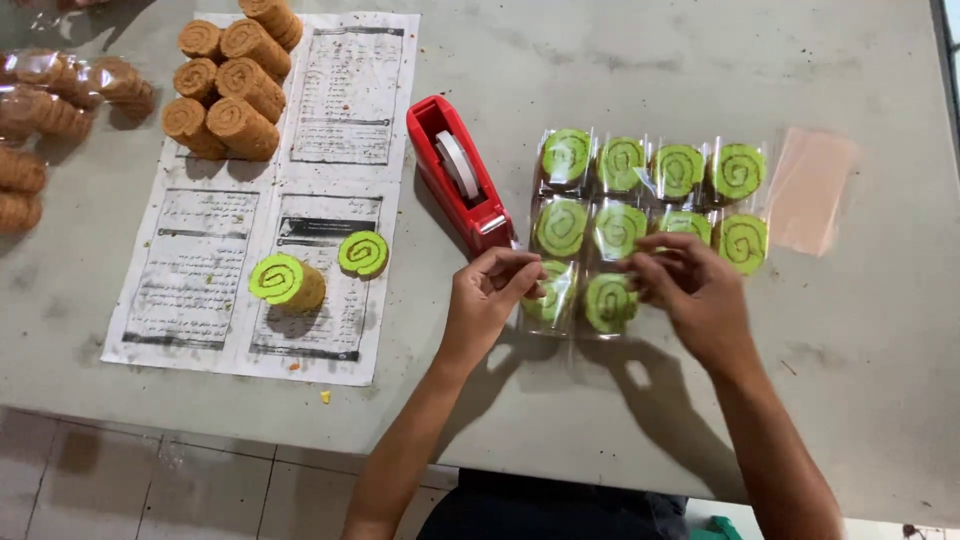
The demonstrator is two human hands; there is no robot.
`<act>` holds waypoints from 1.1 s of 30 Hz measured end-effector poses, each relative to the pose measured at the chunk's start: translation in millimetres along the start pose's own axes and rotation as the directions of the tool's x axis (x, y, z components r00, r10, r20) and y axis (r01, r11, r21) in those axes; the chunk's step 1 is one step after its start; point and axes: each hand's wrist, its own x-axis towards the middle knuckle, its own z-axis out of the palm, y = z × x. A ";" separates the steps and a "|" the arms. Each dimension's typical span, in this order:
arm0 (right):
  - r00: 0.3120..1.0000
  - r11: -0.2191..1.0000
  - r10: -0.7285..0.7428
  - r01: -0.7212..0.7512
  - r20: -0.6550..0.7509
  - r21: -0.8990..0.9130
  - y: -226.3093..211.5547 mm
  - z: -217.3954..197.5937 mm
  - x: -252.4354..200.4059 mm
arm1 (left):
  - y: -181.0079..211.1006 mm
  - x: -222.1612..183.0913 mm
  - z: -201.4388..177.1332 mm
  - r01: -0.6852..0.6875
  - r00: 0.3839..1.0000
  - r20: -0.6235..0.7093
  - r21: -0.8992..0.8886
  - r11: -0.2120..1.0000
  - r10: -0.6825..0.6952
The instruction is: The person places individual slices of green roll cake into small plastic containers and secures the lids.
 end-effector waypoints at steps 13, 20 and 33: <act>0.887 0.983 0.003 -0.088 -0.462 -0.162 116.3 -186.2 64.8 | 2.2 -1.1 2.3 0.094 0.994 0.040 0.091 0.991 -0.098; 0.825 0.854 -0.245 -0.066 -0.510 -0.516 146.7 -189.4 84.7 | -3.0 -1.1 -1.5 0.064 0.997 0.028 0.076 0.995 -0.066; 0.771 0.636 -0.440 -0.095 -0.461 -0.766 93.3 -167.2 63.4 | -4.9 -1.8 3.1 0.054 0.998 -0.028 0.086 0.995 -0.052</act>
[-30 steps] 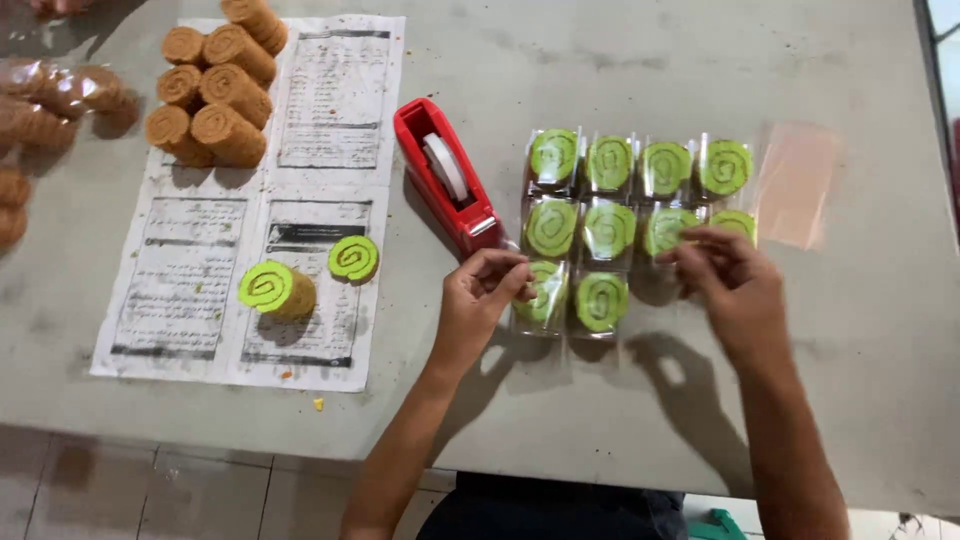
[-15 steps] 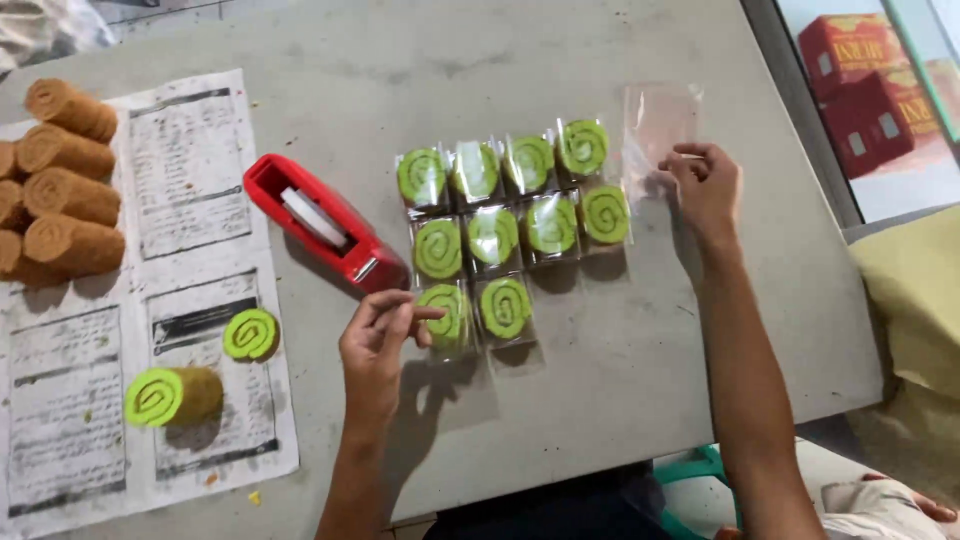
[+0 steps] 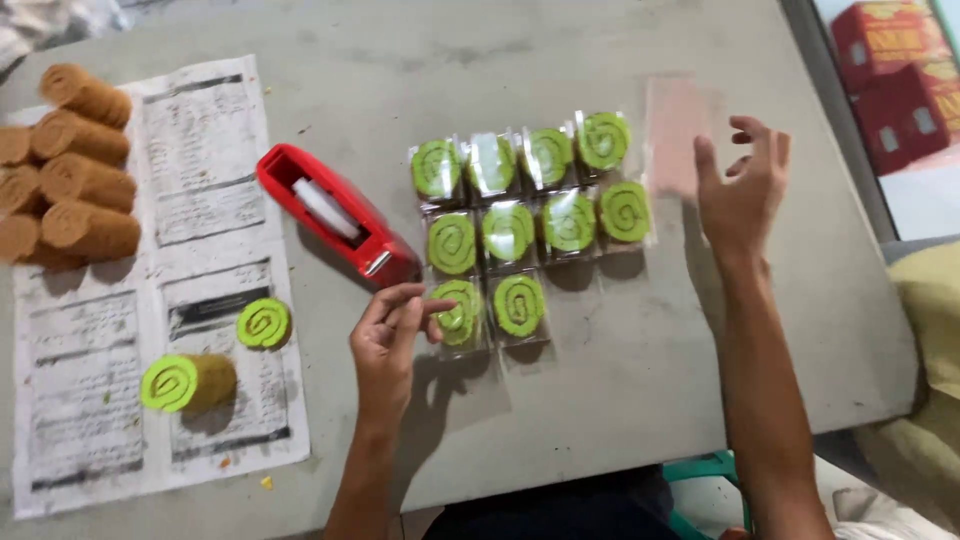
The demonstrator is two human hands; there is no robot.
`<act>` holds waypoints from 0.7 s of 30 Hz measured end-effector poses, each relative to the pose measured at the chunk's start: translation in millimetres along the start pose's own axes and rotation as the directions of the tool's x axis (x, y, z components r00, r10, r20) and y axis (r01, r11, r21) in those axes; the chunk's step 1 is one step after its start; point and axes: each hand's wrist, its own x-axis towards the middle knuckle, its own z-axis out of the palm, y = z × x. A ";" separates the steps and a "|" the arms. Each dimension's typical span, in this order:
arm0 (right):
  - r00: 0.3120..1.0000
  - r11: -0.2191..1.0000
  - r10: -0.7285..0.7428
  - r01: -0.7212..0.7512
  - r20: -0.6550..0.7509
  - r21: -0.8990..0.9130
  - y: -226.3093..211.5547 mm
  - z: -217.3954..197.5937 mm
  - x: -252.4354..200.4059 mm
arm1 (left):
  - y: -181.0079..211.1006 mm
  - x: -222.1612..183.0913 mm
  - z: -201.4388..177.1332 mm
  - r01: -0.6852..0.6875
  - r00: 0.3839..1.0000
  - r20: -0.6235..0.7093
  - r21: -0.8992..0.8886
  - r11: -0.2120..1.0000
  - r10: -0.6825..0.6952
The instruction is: The person places individual slices of green roll cake into small plastic containers and secures the lids.
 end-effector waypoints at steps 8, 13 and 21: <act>0.814 0.812 -0.098 -0.267 0.573 0.519 -172.3 -32.6 -93.9 | -3.6 -1.5 -5.2 -0.049 0.998 0.038 -0.118 0.992 0.054; 0.727 0.732 -0.216 -0.322 0.652 0.601 -239.3 -21.7 -118.5 | 27.3 -9.5 -1.0 -0.091 0.996 0.008 -0.091 0.992 0.092; 0.564 0.653 -0.307 -0.461 0.767 0.601 -274.0 -13.1 -131.6 | 14.3 -21.2 -27.9 0.001 0.999 -0.047 -0.414 0.910 -0.022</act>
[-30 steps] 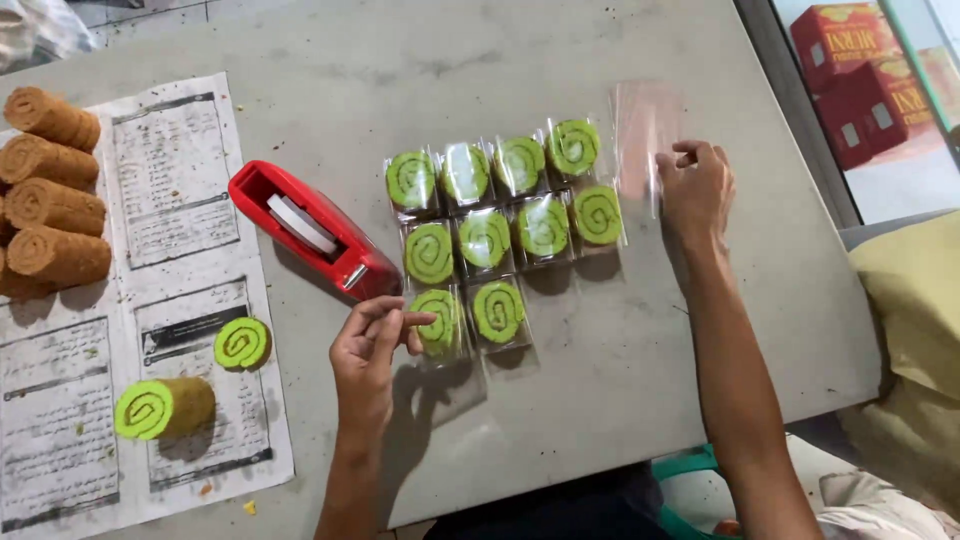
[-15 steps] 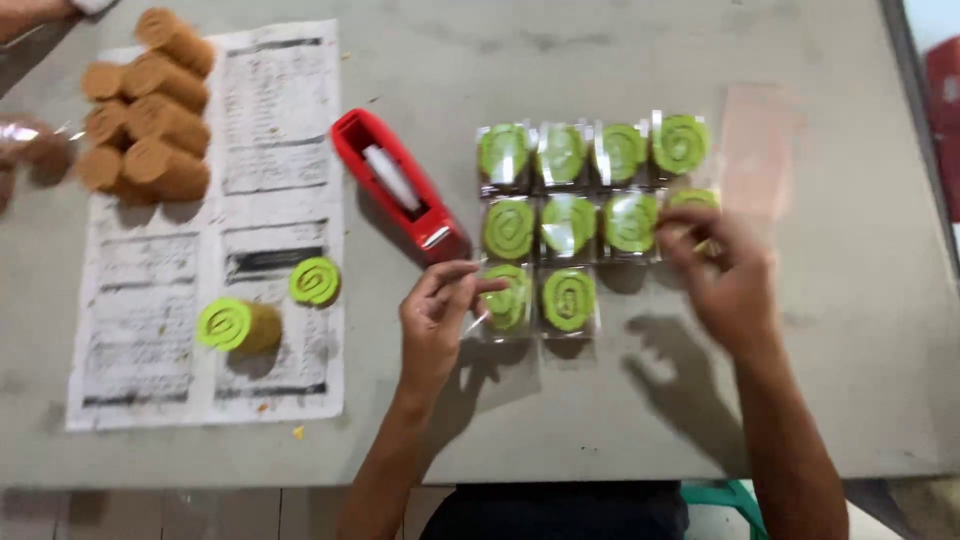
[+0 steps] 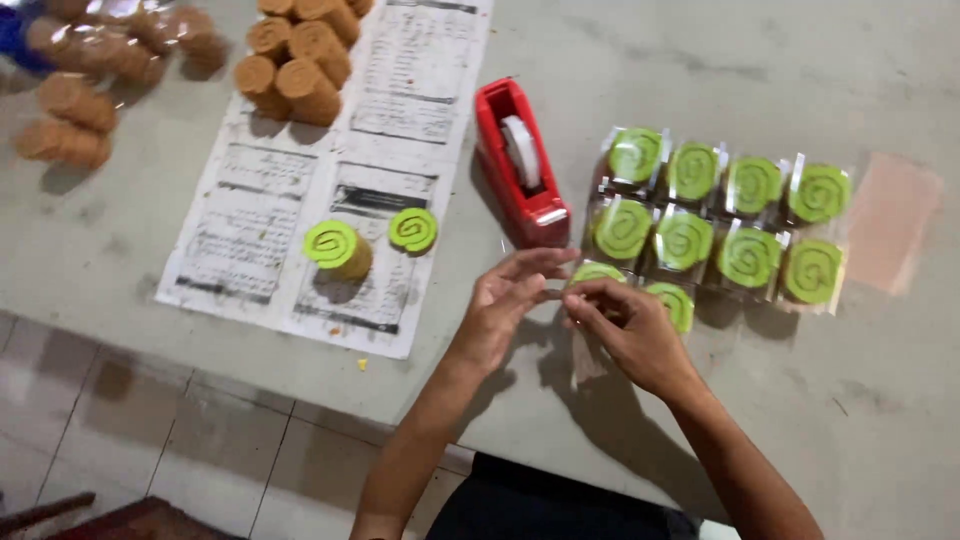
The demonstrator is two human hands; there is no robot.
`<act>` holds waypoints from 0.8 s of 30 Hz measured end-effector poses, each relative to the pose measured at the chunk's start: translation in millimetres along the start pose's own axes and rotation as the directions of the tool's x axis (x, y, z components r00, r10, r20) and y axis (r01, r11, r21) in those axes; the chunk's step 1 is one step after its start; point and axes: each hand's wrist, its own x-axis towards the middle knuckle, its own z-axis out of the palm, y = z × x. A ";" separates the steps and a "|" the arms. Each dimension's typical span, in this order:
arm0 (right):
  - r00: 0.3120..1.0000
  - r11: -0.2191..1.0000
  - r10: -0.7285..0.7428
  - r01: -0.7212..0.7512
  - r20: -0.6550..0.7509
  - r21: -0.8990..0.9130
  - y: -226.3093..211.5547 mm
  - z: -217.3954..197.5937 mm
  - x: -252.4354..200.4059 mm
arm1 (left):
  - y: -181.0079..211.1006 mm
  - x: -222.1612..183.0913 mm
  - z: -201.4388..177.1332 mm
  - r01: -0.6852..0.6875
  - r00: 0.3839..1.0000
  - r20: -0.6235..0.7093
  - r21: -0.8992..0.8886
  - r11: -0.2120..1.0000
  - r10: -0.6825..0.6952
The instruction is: The person places individual slices of green roll cake into small plastic containers and secures the lids.
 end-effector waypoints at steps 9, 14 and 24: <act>0.999 0.972 0.045 -0.041 0.012 -0.230 -3.9 7.8 -1.1 | 7.2 -11.4 -5.7 0.095 0.990 0.114 -0.081 0.992 -0.086; 1.000 0.935 0.009 -0.012 -0.010 -0.355 -5.3 8.1 -7.7 | 3.1 -9.5 -17.4 0.080 0.995 0.076 -0.221 0.972 -0.064; 0.998 0.912 0.020 0.006 0.060 -0.411 3.9 36.3 -40.8 | 34.6 -33.8 -49.4 0.074 0.997 -0.010 -0.280 0.957 -0.080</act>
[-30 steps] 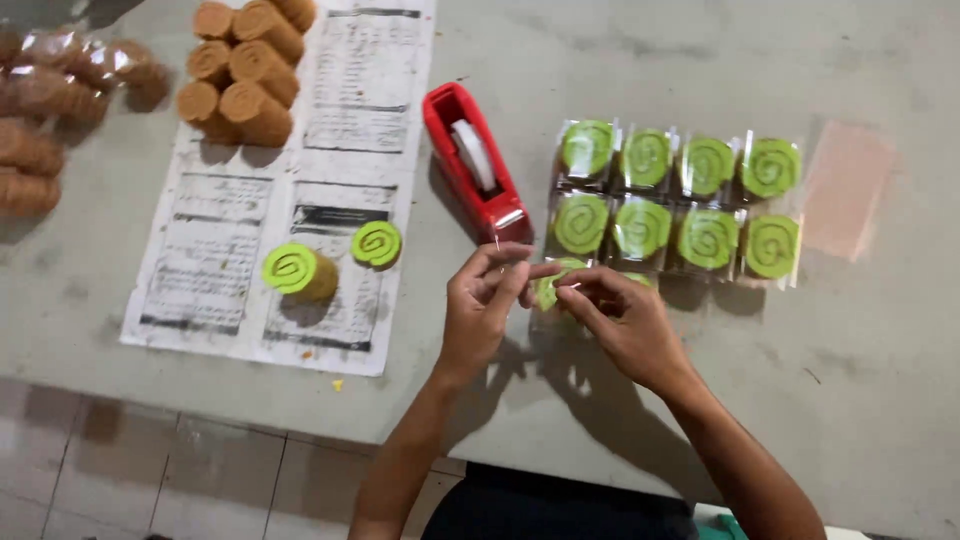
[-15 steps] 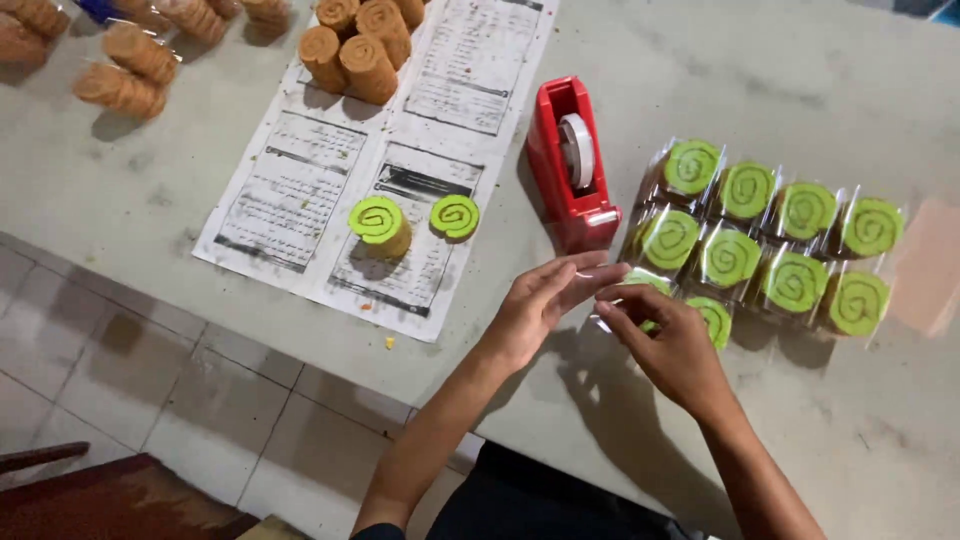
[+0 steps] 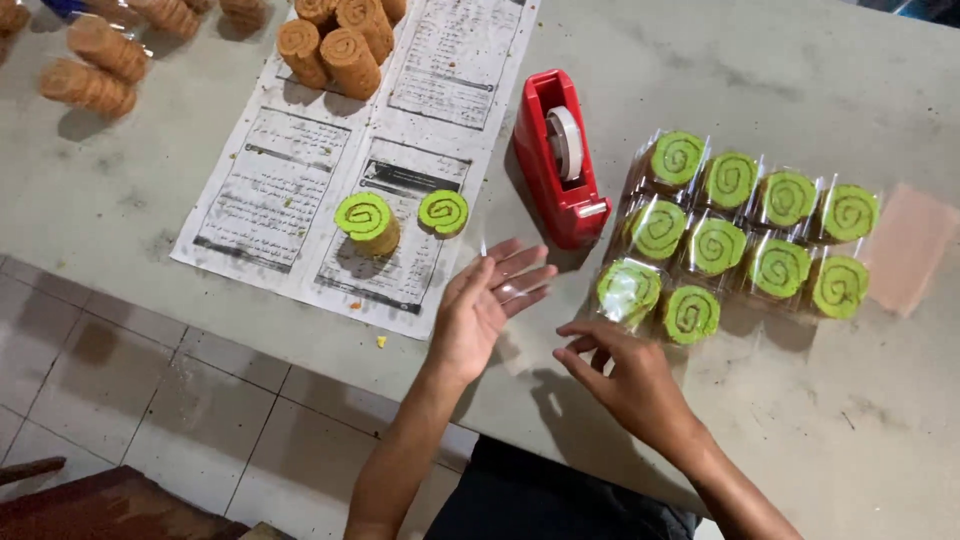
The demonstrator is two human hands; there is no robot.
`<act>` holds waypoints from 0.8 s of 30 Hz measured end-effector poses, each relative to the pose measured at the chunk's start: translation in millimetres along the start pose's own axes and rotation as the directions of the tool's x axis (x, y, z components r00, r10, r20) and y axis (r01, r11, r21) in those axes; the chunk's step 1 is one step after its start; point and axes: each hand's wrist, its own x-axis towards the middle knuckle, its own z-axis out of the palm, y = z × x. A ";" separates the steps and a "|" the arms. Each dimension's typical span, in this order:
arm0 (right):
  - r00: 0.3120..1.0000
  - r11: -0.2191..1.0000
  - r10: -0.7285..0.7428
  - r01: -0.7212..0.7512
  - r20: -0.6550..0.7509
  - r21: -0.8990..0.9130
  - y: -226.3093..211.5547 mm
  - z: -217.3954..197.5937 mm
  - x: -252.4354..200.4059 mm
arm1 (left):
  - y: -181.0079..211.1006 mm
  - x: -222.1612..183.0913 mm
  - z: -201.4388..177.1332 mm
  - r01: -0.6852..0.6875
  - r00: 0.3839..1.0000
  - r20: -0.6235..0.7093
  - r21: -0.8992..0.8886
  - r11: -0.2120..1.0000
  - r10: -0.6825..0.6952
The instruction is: The person places individual slices of green roll cake into small plastic containers and secures the lids.
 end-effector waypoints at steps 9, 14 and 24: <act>0.964 0.911 -0.259 0.264 0.059 -0.317 -39.6 6.3 53.6 | 19.1 -46.2 -70.5 0.012 0.977 -0.212 0.100 0.995 0.010; 0.905 0.775 -0.368 0.426 0.214 -0.467 -39.5 48.1 154.0 | 20.3 -58.8 -86.3 0.049 0.972 -0.232 0.088 0.995 -0.028; 0.880 0.747 -0.188 0.416 0.435 -0.519 -64.3 119.9 231.3 | 42.7 -70.7 -102.7 0.091 0.967 -0.249 0.136 0.987 -0.055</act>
